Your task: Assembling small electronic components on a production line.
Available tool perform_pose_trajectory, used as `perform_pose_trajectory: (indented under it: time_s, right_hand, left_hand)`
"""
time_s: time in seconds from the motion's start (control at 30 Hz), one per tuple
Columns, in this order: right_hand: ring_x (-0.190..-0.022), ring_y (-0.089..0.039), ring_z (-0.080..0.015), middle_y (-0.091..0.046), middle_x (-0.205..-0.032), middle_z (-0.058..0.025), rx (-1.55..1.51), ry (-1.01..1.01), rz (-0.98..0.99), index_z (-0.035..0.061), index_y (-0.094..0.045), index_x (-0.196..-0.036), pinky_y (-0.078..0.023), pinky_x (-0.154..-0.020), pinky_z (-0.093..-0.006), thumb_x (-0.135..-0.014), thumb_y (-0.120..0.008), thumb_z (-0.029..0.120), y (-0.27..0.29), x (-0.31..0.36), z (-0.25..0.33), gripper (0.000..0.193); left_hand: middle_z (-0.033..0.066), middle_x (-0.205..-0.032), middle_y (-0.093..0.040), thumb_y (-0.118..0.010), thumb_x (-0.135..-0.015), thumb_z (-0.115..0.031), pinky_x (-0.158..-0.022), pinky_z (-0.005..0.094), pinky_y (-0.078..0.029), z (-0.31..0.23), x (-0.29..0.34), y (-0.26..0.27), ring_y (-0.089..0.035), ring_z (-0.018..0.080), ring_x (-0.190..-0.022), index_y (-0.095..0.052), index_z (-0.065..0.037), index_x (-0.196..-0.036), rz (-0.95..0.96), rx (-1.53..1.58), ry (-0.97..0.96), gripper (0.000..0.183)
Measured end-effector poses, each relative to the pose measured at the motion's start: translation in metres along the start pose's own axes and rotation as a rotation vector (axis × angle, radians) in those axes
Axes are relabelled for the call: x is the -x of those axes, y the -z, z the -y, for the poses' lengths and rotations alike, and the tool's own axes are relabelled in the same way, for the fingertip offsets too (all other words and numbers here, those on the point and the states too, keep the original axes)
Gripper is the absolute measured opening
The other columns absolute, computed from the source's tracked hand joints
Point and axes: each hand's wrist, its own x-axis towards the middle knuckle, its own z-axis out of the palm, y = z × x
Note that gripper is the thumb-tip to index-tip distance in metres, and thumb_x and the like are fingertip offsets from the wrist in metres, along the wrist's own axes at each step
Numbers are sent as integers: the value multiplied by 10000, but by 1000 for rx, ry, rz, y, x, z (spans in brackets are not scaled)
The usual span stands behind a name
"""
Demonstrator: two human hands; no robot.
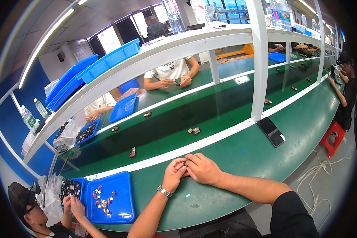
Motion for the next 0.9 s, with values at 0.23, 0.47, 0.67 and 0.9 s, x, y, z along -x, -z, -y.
perform_pose_trajectory:
  time_s: [0.23,0.47,0.67,0.9]
  right_hand:
    - [-1031,-584,-271,-571,-1186,-114,-120,-29,46,17,-603,-1038,-517,-849,-354,-728,-721,117,-6,3,-1,347]
    - [-1041,-616,-321,-612,-1169,-167,-205,-287,92,40,-637,-988,-520,-872,-377,-739,-703,91,-11,-18,-33,263]
    - [-1134,-551,-380,-466,-1333,-171,97,-506,-136,63,-472,-1285,-503,-914,-438,-705,-661,36,-5,-35,-157,611]
    - [-1187,-511,-381,-448,-1354,-181,338,-586,-60,30,-469,-1302,-459,-966,-439,-752,-692,94,-10,-10,-206,597]
  left_hand:
    - [103,-1174,-625,-504,-966,-23,-844,291,-551,5,-4,6,-635,154,-1000,-482,-29,-1255,-48,42,-4,289]
    - [136,-1317,-541,-521,-979,-108,-901,354,-543,-4,-1,3,-616,215,-1082,-416,-5,-1369,-78,122,-43,416]
    - [104,-968,-674,-625,-886,-162,-725,332,-544,-25,17,-6,-663,249,-868,-667,-26,-897,-5,-1170,-638,142]
    - [16,-662,-455,-658,-815,-173,-586,305,-402,-30,41,-56,-496,174,-670,-535,-103,-638,195,-1522,-1185,227]
